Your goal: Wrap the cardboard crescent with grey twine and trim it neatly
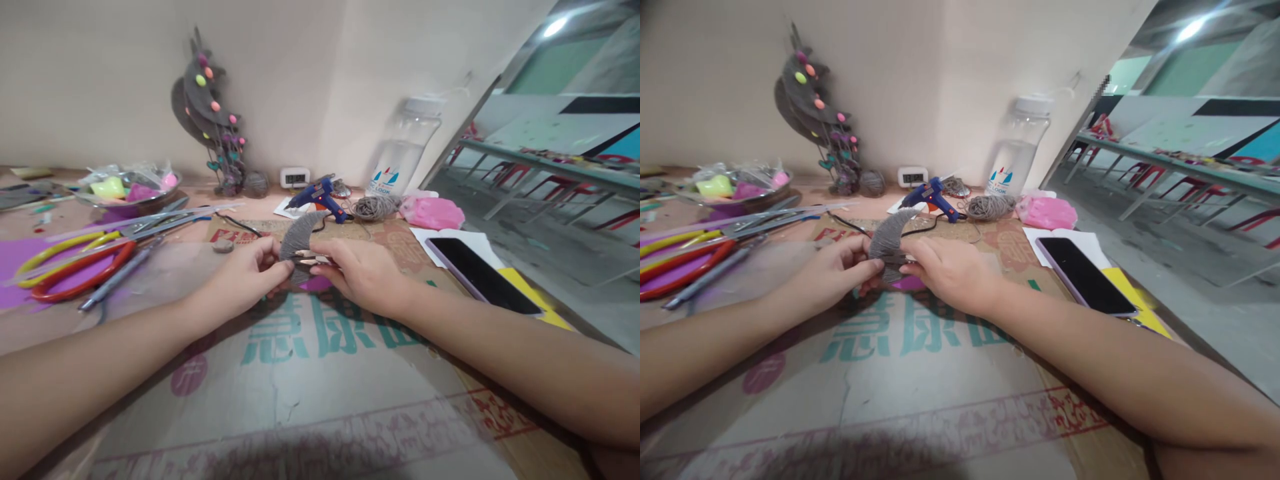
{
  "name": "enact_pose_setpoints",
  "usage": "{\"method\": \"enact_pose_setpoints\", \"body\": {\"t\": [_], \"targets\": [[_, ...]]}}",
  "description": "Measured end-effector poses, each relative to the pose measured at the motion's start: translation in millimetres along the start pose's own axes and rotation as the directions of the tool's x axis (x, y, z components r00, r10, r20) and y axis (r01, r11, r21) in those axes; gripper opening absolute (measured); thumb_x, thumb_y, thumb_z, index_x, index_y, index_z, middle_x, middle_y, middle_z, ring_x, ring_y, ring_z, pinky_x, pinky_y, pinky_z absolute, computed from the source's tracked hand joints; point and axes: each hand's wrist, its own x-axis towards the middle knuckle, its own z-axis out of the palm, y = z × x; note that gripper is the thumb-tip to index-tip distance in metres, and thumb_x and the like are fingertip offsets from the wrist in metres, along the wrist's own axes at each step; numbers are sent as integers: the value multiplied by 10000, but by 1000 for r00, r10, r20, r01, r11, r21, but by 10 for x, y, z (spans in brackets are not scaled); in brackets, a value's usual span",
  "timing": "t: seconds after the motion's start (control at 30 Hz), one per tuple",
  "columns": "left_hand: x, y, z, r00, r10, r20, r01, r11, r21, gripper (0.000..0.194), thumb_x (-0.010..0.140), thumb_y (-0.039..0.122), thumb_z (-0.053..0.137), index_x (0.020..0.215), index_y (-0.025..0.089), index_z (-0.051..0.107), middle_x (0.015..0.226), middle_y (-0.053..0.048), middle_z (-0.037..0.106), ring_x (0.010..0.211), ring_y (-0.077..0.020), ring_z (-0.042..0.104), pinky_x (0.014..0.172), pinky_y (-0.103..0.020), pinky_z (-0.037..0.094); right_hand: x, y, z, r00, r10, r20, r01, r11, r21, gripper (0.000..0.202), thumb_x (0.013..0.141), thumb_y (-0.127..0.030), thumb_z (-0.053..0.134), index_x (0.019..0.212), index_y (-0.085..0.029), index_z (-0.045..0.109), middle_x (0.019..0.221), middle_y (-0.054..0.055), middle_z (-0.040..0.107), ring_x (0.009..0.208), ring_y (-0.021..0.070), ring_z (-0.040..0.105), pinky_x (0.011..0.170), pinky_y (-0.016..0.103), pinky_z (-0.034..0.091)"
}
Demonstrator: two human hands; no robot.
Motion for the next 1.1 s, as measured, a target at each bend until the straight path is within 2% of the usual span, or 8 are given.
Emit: {"method": "enact_pose_setpoints", "body": {"t": [0.27, 0.67, 1.1], "targets": [[-11, 2, 0, 1000, -1, 0, 1, 1000, 22, 96, 794, 233, 518, 729, 203, 454, 558, 68, 498, 467, -88, 471, 442, -194, 385, -3, -8, 12, 999, 38, 24, -38, 999, -11, 236, 911, -346, 451, 1037, -161, 523, 828, 44, 660, 752, 159, 612, 610, 242, 390], [-4, 39, 8, 998, -14, 59, 18, 998, -66, 93, 780, 183, 510, 717, 194, 442, 533, 74, 492, 454, -72, 456, 453, -188, 367, 13, -22, -4, 986, 137, 98, -142, 988, 52, 258, 910, -371, 437, 1025, -165, 541, 847, 52, 664, 759, 163, 601, 605, 241, 369], [-2, 43, 1, 997, -28, 78, 33, 997, -69, 92, 784, 194, 516, 724, 184, 447, 537, 72, 503, 451, -67, 468, 457, -180, 364, 21, -20, -11, 985, 146, 97, -151, 987, 49, 220, 900, -350, 465, 1008, -174, 540, 842, 44, 667, 757, 159, 606, 600, 238, 364]]}}
